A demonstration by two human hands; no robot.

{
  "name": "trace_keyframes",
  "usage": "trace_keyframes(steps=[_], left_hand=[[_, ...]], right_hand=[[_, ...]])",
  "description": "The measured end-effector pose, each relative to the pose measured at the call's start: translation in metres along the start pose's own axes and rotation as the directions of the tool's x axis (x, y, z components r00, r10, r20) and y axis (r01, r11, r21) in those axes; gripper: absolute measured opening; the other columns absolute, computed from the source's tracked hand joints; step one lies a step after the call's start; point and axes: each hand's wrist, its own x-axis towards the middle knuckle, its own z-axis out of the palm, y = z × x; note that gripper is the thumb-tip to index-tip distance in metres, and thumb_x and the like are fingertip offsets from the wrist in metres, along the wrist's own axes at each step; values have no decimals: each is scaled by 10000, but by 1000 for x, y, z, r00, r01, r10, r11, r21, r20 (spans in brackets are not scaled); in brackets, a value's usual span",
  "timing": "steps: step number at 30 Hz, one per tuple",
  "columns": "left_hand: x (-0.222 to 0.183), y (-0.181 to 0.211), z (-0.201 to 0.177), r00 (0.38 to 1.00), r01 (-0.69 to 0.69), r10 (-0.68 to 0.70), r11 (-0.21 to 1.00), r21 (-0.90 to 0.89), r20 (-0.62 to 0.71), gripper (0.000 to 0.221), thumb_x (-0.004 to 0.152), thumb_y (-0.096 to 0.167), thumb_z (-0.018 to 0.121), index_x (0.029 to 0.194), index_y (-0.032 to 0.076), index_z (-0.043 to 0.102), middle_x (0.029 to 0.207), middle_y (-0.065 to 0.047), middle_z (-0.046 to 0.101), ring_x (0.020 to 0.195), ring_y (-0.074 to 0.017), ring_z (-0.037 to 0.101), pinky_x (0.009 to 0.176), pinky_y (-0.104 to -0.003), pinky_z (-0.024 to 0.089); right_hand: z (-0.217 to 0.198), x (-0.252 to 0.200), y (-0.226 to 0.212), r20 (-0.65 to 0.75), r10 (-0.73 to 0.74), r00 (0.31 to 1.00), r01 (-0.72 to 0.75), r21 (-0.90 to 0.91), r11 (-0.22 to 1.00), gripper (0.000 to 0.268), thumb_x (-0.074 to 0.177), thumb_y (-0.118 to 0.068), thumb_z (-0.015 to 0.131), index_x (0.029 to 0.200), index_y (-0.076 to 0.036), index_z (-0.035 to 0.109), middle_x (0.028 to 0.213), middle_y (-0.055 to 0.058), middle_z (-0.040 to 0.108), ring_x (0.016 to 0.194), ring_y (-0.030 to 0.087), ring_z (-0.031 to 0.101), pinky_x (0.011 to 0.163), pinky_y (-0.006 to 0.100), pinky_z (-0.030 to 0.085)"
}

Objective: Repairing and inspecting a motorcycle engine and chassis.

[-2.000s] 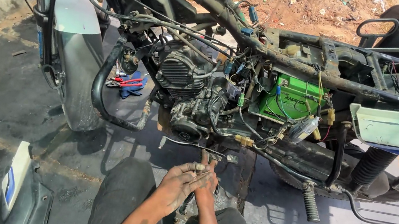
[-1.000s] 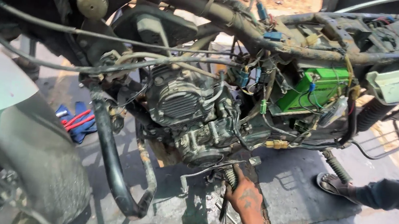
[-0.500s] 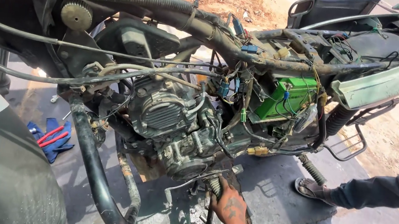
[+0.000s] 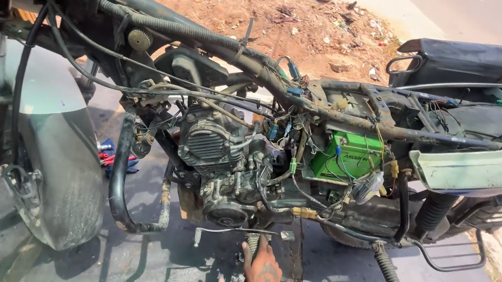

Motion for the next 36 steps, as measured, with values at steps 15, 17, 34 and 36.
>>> trace_keyframes(steps=[15, 17, 34, 36], left_hand=[[43, 150, 99, 836, 284, -5, 860, -423, 549, 412, 941, 385, 700, 994, -22, 728, 879, -217, 730, 766, -357, 722, 726, -496, 592], [41, 158, 96, 763, 316, -21, 884, -344, 646, 403, 917, 441, 634, 957, 56, 746, 839, -157, 741, 760, -308, 725, 744, -466, 602], [70, 175, 115, 976, 157, -94, 928, 338, -195, 550, 661, 537, 837, 776, 0, 822, 818, -120, 821, 696, -242, 767, 689, -388, 618], [59, 182, 115, 968, 198, -127, 917, 346, -216, 591, 641, 574, 849, 790, 2, 820, 854, -124, 819, 754, -256, 769, 730, -400, 614]], right_hand=[[33, 42, 35, -59, 192, 980, -130, 540, 832, 549, 1027, -466, 374, 1315, -94, 656, 1283, 215, 678, 1208, 427, 620, 1013, 486, 494], [36, 39, 37, -66, 224, 972, -154, 542, 826, 549, 1016, -465, 385, 1337, -99, 638, 1310, 212, 655, 1218, 427, 603, 1018, 484, 487], [55, 53, 45, -108, 107, 988, -30, 548, 836, 559, 1041, -443, 355, 1305, -41, 640, 1368, 215, 612, 1267, 411, 575, 1071, 471, 444], [44, 49, 42, -82, 109, 991, -46, 554, 831, 557, 1038, -442, 350, 1314, -52, 637, 1361, 212, 618, 1259, 408, 583, 1068, 469, 450]])
